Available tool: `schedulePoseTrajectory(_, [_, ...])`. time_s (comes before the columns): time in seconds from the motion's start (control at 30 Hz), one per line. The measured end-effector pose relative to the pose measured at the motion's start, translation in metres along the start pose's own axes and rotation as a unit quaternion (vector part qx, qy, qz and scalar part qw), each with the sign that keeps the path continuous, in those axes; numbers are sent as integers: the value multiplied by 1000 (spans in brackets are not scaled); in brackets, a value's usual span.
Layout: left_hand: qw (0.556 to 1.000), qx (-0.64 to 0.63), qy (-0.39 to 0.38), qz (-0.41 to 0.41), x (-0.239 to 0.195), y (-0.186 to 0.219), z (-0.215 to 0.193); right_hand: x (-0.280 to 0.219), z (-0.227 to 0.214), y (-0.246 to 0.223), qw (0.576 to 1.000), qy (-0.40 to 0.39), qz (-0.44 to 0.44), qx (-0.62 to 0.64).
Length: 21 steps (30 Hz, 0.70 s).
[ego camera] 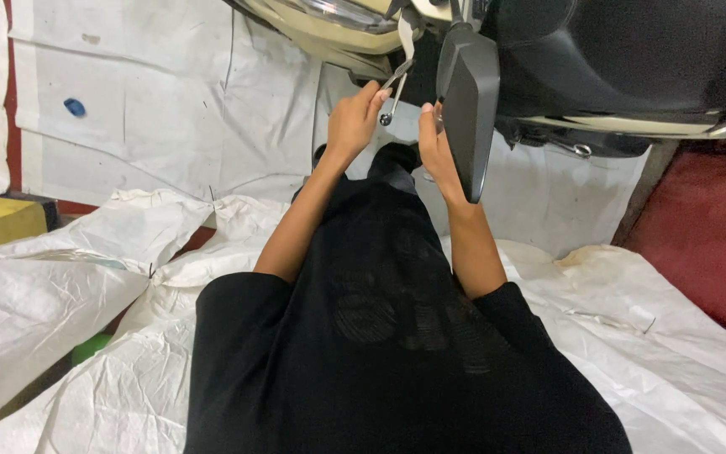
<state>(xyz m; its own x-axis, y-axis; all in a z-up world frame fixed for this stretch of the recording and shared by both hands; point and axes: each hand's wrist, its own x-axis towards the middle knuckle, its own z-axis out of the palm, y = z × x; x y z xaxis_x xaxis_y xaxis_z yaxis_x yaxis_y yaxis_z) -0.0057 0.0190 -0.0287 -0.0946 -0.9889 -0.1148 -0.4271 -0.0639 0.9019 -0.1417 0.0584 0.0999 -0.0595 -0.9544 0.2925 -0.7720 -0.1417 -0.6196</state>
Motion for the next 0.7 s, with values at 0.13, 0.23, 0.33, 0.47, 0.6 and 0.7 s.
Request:
schedulePoseTrajectory(0.13, [998,-11,34,-45,27,14,-11,10,-2,-11,1000,-8,-22,-12])
schedulePoseTrajectory(0.23, [997,-37,58,-40,32,19,-15,3,2,-5,999,38,-16,-4])
schedulePoseTrajectory(0.33, [1000,-2,0,-28,15,8,-5,-4,4,11,999,35,-16,32])
schedulePoseTrajectory(0.47, [999,31,-25,-20,0,-8,12,-3,4,23,1000,11,-26,4])
schedulePoseTrajectory(0.6, [998,27,50,0,33,-7,6,4,15,44,972,-28,-19,234])
schedulePoseTrajectory(0.7, [995,24,93,20,47,7,-10,9,22,51,962,-53,-5,267])
